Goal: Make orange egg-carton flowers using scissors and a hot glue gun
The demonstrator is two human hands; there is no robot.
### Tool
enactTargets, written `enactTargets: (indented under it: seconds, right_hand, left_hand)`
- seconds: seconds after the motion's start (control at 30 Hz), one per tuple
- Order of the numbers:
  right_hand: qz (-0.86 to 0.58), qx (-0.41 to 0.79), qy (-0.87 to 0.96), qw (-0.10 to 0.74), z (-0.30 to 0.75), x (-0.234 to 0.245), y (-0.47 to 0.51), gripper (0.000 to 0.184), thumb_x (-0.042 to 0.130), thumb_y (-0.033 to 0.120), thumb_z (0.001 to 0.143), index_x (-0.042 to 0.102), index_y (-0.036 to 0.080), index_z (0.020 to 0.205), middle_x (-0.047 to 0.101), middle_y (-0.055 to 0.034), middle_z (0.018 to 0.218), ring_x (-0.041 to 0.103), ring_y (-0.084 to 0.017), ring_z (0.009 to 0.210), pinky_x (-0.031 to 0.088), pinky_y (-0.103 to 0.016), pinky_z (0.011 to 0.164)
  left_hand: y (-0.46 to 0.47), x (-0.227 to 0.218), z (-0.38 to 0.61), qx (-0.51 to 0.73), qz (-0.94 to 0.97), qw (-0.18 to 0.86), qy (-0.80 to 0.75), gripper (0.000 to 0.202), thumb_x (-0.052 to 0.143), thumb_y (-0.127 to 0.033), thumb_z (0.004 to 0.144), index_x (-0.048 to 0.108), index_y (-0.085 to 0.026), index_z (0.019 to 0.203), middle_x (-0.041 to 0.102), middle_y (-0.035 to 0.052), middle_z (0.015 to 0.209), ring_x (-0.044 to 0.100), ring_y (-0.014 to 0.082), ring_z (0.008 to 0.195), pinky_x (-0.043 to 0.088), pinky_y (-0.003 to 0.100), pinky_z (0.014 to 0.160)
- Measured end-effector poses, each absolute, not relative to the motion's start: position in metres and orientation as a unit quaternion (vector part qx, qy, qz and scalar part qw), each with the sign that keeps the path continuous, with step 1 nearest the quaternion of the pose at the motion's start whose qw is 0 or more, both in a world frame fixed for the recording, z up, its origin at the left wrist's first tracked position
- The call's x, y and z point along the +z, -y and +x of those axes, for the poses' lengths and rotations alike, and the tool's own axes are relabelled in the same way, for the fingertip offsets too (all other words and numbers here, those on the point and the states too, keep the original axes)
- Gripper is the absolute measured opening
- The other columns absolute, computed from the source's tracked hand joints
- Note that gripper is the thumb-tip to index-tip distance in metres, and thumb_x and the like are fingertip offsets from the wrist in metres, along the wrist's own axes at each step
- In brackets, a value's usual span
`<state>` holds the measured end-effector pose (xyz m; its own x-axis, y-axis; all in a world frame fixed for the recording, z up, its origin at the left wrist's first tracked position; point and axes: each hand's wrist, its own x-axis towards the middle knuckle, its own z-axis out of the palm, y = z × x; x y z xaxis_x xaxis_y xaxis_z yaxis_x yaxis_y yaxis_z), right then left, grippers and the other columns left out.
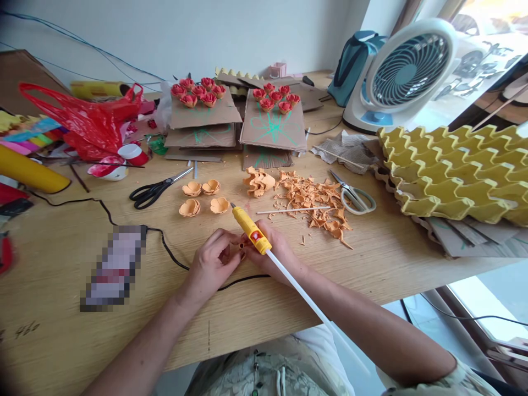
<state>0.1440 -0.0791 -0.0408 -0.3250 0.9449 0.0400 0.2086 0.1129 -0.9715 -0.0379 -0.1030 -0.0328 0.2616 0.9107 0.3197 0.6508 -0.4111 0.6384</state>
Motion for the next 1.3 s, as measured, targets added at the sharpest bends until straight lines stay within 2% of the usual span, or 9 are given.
enactTargets:
  seconds: [0.1, 0.2, 0.37, 0.57, 0.83, 0.93, 1.07, 1.17, 1.3]
  right_hand:
    - [-0.441, 0.492, 0.650, 0.374, 0.144, -0.041, 0.079, 0.018, 0.070, 0.026, 0.080, 0.058, 0.022, 0.093, 0.065, -0.0001, 0.086, 0.064, -0.018, 0.078, 0.051, -0.032, 0.072]
    - [-0.428, 0.503, 0.647, 0.380, 0.144, -0.040, 0.080, 0.017, 0.070, 0.028, 0.081, 0.058, 0.022, 0.092, 0.064, -0.0006, 0.087, 0.063, -0.018, 0.078, 0.052, -0.032, 0.072]
    - [-0.438, 0.508, 0.617, 0.411, 0.145, -0.043, 0.078, 0.015, 0.067, 0.025, 0.084, 0.060, 0.021, 0.097, 0.066, -0.0006, 0.089, 0.063, -0.016, 0.077, 0.051, -0.030, 0.072]
    - [-0.449, 0.503, 0.585, 0.450, 0.147, -0.054, 0.071, 0.015, 0.067, 0.028, 0.085, 0.062, 0.021, 0.097, 0.067, -0.0012, 0.091, 0.062, -0.016, 0.076, 0.049, -0.029, 0.068]
    - [-0.461, 0.482, 0.599, 0.443, 0.148, -0.051, 0.072, 0.013, 0.067, 0.028, 0.087, 0.063, 0.021, 0.098, 0.064, -0.0003, 0.087, 0.061, -0.015, 0.074, 0.047, -0.029, 0.068]
    - [-0.454, 0.490, 0.602, 0.438, 0.148, -0.052, 0.072, 0.013, 0.066, 0.026, 0.087, 0.063, 0.021, 0.098, 0.063, -0.0002, 0.087, 0.060, -0.015, 0.075, 0.047, -0.029, 0.068]
    - [-0.448, 0.497, 0.601, 0.438, 0.149, -0.052, 0.072, 0.013, 0.067, 0.026, 0.087, 0.062, 0.021, 0.098, 0.064, -0.0002, 0.088, 0.059, -0.015, 0.074, 0.048, -0.029, 0.069]
    - [-0.447, 0.491, 0.606, 0.437, 0.149, -0.050, 0.073, 0.012, 0.066, 0.024, 0.086, 0.062, 0.022, 0.098, 0.065, -0.0005, 0.090, 0.059, -0.015, 0.074, 0.048, -0.031, 0.069]
    - [-0.428, 0.504, 0.599, 0.452, 0.148, -0.048, 0.074, 0.013, 0.067, 0.024, 0.086, 0.062, 0.022, 0.097, 0.066, -0.0009, 0.091, 0.058, -0.015, 0.074, 0.048, -0.031, 0.069]
  left_hand:
    - [0.103, -0.034, -0.037, 0.338, 0.760, 0.194, -0.521, 0.025, 0.063, -0.008, 0.085, 0.058, -0.023, 0.104, 0.065, -0.0014, 0.091, 0.057, 0.0119, 0.067, 0.049, 0.026, 0.068]
    - [0.103, -0.031, -0.038, 0.347, 0.739, 0.214, -0.537, 0.030, 0.068, -0.012, 0.082, 0.054, -0.024, 0.106, 0.064, -0.0019, 0.094, 0.054, 0.0112, 0.068, 0.047, 0.025, 0.068]
    - [0.098, -0.022, -0.043, 0.402, 0.653, 0.351, -0.538, 0.042, 0.068, -0.015, 0.080, 0.054, -0.023, 0.118, 0.061, -0.0007, 0.097, 0.053, 0.0099, 0.068, 0.046, 0.022, 0.063]
    - [0.094, -0.021, -0.048, 0.474, 0.573, 0.444, -0.499, 0.034, 0.068, -0.017, 0.081, 0.058, -0.022, 0.113, 0.057, -0.0017, 0.093, 0.050, 0.0083, 0.069, 0.043, 0.021, 0.064]
    - [0.093, -0.021, -0.052, 0.513, 0.532, 0.422, -0.525, 0.026, 0.077, -0.026, 0.080, 0.072, -0.019, 0.104, 0.067, -0.0005, 0.080, 0.056, 0.0104, 0.070, 0.045, 0.023, 0.068]
    - [0.092, -0.023, -0.055, 0.505, 0.529, 0.409, -0.546, 0.023, 0.079, -0.030, 0.078, 0.076, -0.019, 0.097, 0.073, 0.0021, 0.082, 0.063, 0.0134, 0.074, 0.049, 0.025, 0.073]
    - [0.090, -0.025, -0.057, 0.505, 0.542, 0.399, -0.540, 0.018, 0.074, -0.033, 0.085, 0.077, -0.020, 0.097, 0.075, 0.0032, 0.088, 0.066, 0.0157, 0.081, 0.051, 0.027, 0.078]
    - [0.090, -0.025, -0.058, 0.500, 0.564, 0.382, -0.534, 0.019, 0.065, -0.032, 0.092, 0.075, -0.021, 0.104, 0.071, 0.0019, 0.088, 0.063, 0.0148, 0.083, 0.048, 0.027, 0.080]
    - [0.091, -0.027, -0.059, 0.487, 0.577, 0.378, -0.535, 0.023, 0.053, -0.032, 0.100, 0.069, -0.023, 0.113, 0.053, -0.0025, 0.074, 0.049, 0.0124, 0.070, 0.041, 0.024, 0.069]
